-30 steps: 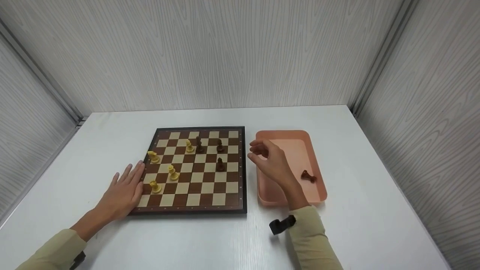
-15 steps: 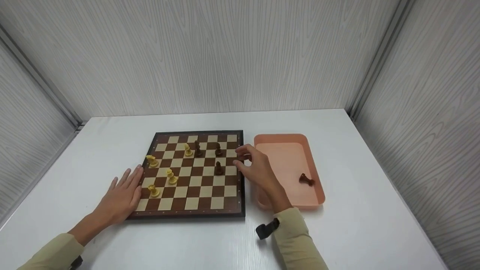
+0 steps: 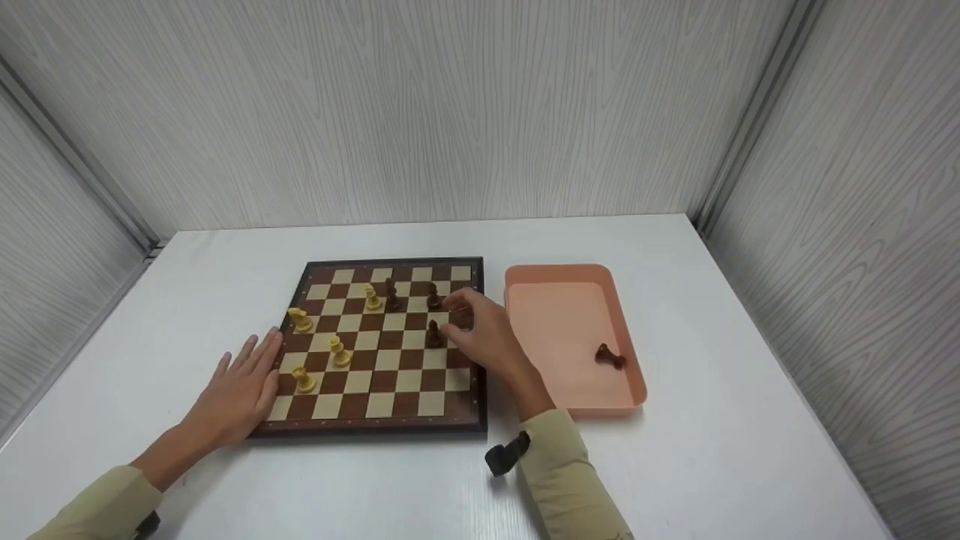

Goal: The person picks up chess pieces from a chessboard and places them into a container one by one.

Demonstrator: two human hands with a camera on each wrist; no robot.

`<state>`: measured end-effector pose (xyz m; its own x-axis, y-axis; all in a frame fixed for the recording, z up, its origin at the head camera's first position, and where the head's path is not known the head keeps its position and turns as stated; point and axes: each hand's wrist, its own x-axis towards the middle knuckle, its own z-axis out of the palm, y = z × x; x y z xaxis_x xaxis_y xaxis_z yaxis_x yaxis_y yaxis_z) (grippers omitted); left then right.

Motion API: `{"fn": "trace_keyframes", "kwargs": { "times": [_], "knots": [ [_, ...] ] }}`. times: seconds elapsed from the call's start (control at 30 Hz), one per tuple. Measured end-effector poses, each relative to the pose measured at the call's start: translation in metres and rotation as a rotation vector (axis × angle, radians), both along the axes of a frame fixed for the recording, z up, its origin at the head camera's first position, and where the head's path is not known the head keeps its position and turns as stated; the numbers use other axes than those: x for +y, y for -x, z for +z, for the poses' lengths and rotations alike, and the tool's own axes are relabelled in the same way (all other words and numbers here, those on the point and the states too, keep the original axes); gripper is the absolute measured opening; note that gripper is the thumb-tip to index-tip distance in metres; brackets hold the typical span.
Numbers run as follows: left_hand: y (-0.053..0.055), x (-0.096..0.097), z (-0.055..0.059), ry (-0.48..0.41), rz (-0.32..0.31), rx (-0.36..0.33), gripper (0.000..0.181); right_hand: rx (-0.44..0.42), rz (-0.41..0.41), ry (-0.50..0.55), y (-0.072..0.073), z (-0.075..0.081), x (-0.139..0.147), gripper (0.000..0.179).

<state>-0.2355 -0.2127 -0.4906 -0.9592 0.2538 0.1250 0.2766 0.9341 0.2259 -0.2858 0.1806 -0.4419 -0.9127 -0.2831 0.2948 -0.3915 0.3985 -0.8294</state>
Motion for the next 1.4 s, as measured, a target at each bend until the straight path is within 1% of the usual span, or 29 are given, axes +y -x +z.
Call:
{"fn": "trace_keyframes", "kwargs": {
  "times": [0.2, 0.37, 0.53, 0.73, 0.93, 1.17, 1.4],
  "knots": [
    [-0.001, -0.001, -0.003, 0.000, 0.003, 0.003, 0.060, -0.022, 0.019, 0.018, 0.000, -0.003, -0.009, 0.028],
    [0.001, 0.000, -0.002, 0.001, -0.002, 0.008, 0.060, -0.010, 0.019, 0.033, 0.003, -0.007, -0.011, 0.027],
    [0.002, 0.000, -0.002, 0.004, -0.004, 0.002, 0.061, -0.005, 0.022, 0.036, 0.004, -0.009, -0.013, 0.029],
    [0.001, -0.001, -0.001, 0.005, -0.004, -0.014, 0.060, 0.004, 0.036, 0.032, 0.002, -0.012, -0.017, 0.031],
    [0.001, -0.001, -0.001, -0.003, -0.010, -0.008, 0.060, -0.001, 0.005, -0.013, 0.003, -0.017, -0.020, 0.029],
    [0.001, -0.001, -0.001, -0.010, -0.009, -0.003, 0.060, 0.019, -0.061, -0.087, 0.003, -0.017, -0.023, 0.023],
    [0.000, 0.000, -0.001, -0.011, -0.008, -0.004, 0.060, 0.000, -0.096, -0.092, 0.003, -0.019, -0.024, 0.021]
  ]
}}
